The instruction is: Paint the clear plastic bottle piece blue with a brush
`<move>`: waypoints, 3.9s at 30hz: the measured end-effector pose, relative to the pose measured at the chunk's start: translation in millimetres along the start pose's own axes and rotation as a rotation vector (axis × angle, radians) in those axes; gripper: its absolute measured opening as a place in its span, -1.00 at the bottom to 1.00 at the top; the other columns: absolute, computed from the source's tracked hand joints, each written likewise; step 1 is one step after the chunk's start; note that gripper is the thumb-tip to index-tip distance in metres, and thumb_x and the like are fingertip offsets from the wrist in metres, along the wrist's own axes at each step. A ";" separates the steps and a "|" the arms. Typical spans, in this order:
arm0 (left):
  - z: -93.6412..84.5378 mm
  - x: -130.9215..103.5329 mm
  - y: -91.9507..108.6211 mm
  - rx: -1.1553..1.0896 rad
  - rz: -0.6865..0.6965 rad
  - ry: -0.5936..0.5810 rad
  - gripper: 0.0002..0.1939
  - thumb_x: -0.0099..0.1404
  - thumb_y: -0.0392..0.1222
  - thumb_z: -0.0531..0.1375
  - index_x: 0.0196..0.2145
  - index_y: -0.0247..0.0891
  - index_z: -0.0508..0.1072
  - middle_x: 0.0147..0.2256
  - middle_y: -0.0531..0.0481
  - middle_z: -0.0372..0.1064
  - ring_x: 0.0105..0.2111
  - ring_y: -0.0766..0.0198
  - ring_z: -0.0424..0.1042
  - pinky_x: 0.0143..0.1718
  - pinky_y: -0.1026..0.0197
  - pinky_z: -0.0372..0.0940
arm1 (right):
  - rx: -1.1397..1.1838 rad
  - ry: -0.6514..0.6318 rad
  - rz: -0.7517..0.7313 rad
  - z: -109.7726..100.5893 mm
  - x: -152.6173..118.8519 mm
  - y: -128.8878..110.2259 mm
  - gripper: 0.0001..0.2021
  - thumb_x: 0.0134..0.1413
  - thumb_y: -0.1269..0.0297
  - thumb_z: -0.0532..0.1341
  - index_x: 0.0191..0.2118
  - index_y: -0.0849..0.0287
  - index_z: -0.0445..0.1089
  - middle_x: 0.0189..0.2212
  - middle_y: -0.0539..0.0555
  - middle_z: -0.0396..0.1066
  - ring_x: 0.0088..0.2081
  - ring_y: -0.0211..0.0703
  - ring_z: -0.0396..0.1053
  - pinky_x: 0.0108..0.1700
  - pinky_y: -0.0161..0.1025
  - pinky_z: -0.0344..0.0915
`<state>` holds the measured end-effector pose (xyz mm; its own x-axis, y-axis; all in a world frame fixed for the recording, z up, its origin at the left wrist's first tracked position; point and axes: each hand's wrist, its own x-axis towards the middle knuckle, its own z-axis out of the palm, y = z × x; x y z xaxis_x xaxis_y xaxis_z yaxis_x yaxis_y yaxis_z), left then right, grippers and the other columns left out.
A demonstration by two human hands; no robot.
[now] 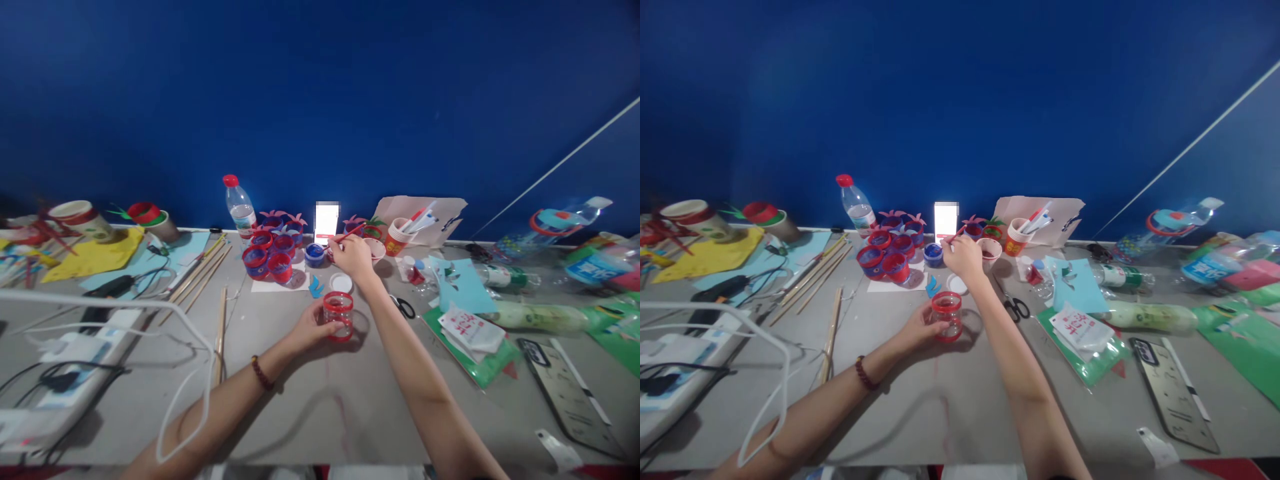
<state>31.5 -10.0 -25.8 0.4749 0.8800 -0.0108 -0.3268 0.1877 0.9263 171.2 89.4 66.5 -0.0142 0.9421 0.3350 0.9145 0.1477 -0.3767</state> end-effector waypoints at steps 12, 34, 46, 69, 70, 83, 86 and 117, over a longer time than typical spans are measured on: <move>-0.1 0.4 -1.6 -0.012 0.003 0.000 -0.45 -0.03 -0.03 0.51 -0.09 -0.25 0.55 -0.15 -0.20 0.56 -0.15 0.00 0.54 0.00 -0.07 0.34 | 0.056 0.010 -0.009 8.9 1.1 3.2 -0.74 0.28 0.28 0.16 -0.22 0.15 0.63 -0.19 0.14 0.63 -0.05 0.00 0.54 -0.06 -0.25 0.38; -1.0 -0.5 -1.5 0.002 -0.029 0.005 -0.41 -0.03 -0.02 0.51 -0.06 -0.27 0.53 -0.12 -0.24 0.55 -0.12 -0.03 0.54 0.05 -0.12 0.32 | 0.066 0.025 0.041 -3.4 -1.1 -2.1 -0.75 0.27 0.27 0.16 -0.24 0.14 0.62 -0.22 0.16 0.64 -0.09 0.04 0.56 -0.13 -0.23 0.37; -3.6 -0.1 3.7 -0.271 -0.108 -0.022 -0.47 0.03 -0.07 0.49 -0.07 -0.32 0.52 -0.20 -0.19 0.57 -0.22 0.06 0.57 -0.02 -0.11 0.40 | 0.774 0.260 0.274 -25.9 5.6 15.0 -0.74 0.16 0.12 0.21 -0.39 0.19 0.48 -0.55 0.06 0.52 -0.53 -0.16 0.47 -0.38 -0.24 0.39; -17.1 8.0 -5.1 -0.472 -0.156 0.000 -0.59 0.24 -0.02 0.35 -0.08 -0.39 0.53 -0.10 -0.26 0.56 -0.09 0.00 0.56 0.05 -0.01 0.34 | 1.420 0.338 0.367 -42.7 -139.9 77.5 -0.73 -0.08 0.05 0.46 -0.34 0.11 0.52 -0.40 0.04 0.56 -0.39 -0.14 0.52 -0.54 -0.31 0.34; -17.0 8.0 -5.5 -0.459 -0.151 0.002 -0.58 0.24 -0.01 0.34 -0.07 -0.38 0.53 -0.10 -0.26 0.56 -0.09 -0.01 0.56 0.04 -0.01 0.34 | 1.422 0.321 0.356 -37.6 -145.4 79.3 -0.74 -0.05 0.06 0.45 -0.31 0.11 0.53 -0.42 0.05 0.57 -0.38 -0.12 0.53 -0.53 -0.29 0.36; -13.5 10.1 -4.4 -0.392 -0.128 0.037 -0.55 0.11 0.01 0.43 -0.15 -0.37 0.57 -0.23 -0.19 0.59 -0.23 0.07 0.57 -0.11 0.07 0.42 | 1.360 0.254 0.340 -17.8 -157.9 76.7 -0.73 -0.03 0.02 0.42 -0.35 0.12 0.51 -0.45 0.09 0.59 -0.41 -0.08 0.55 -0.59 -0.30 0.35; -14.1 9.8 -3.8 -0.398 -0.125 0.025 -0.56 0.12 -0.01 0.43 -0.14 -0.37 0.55 -0.23 -0.20 0.59 -0.24 0.07 0.57 -0.11 0.07 0.42 | 1.331 0.246 0.338 -18.6 -158.1 75.8 -0.71 -0.04 0.00 0.42 -0.35 0.13 0.51 -0.45 0.11 0.59 -0.41 -0.07 0.55 -0.58 -0.28 0.38; -20.3 13.7 -11.7 -0.444 -0.165 0.029 -0.56 0.17 -0.02 0.38 -0.09 -0.39 0.54 -0.23 -0.21 0.59 -0.25 0.10 0.56 -0.10 0.11 0.36 | 1.190 0.310 0.375 -25.1 -160.3 85.9 -0.71 -0.03 0.02 0.41 -0.36 0.16 0.54 -0.51 0.10 0.55 -0.52 -0.21 0.39 -0.57 -0.32 0.28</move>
<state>25.2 8.7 -44.5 0.5292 0.8332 -0.1603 -0.5696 0.4888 0.6608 262.2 -56.5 2.1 0.4049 0.8990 0.1670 -0.0822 0.2177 -0.9726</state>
